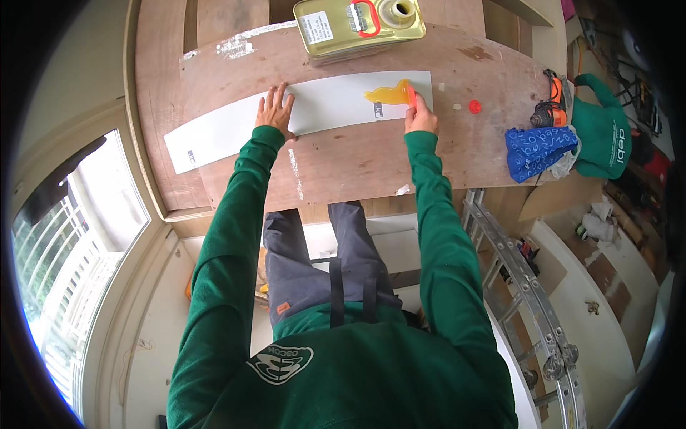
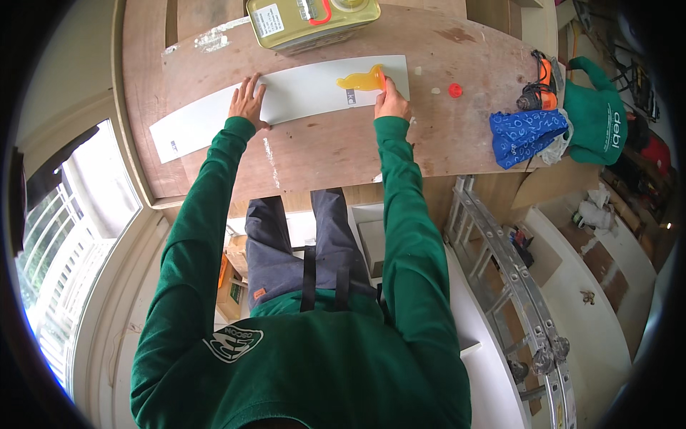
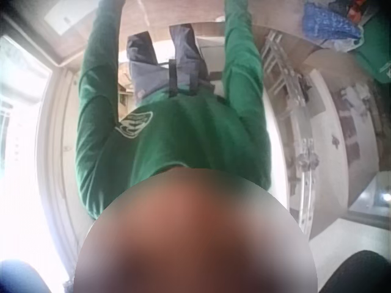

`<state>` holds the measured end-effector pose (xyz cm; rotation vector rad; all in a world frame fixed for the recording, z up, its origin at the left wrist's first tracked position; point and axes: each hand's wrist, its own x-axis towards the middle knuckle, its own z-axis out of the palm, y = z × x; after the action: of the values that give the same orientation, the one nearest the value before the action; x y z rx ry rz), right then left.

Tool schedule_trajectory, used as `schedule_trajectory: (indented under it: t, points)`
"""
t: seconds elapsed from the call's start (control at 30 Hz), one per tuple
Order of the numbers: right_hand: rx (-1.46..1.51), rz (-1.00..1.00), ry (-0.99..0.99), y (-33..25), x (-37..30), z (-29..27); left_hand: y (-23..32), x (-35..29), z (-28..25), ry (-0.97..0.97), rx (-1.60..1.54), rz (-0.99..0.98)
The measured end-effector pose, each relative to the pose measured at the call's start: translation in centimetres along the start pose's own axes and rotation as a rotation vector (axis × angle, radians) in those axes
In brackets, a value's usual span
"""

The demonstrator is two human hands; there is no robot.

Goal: The person pours a yellow liquid from a plastic bottle onto a white rectangular board and spreads it evenly with a red sponge. They flip the board and repeat the application on the other side, then place the board on a wooden shelf.

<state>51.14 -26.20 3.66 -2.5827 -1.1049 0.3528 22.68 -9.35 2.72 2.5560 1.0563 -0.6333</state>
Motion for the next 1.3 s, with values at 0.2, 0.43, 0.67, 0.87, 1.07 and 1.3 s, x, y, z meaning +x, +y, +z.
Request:
schedule_trajectory:
  t: [0.2, 0.43, 0.67, 0.87, 1.07, 1.3]
  points:
    - [0.025, 0.091, 0.142, 1.1, 0.7, -0.2, 0.0, 0.9, -0.3, 0.000, 0.055, 0.015]
    - [0.076, 0.052, 0.097, 1.3, 1.0, 0.8, -0.1, 3.0, -1.5, -0.060, 0.161, 0.029]
    - [0.155, 0.021, 0.186, 0.6, 0.4, 0.4, -0.2, 3.9, -1.8, -0.099, 0.151, 0.067]
    - [0.049, 0.190, 0.218, 0.5, 1.4, 0.1, -0.1, 3.6, -1.3, -0.093, 0.177, 0.092]
    - [0.125, 0.113, 0.142, -0.2, 1.3, 0.3, -0.5, 3.0, -0.9, -0.053, 0.173, 0.121]
    - [0.032, 0.103, 0.083, 0.6, 2.7, 0.4, -0.3, 3.4, -1.0, -0.127, 0.116, 0.099]
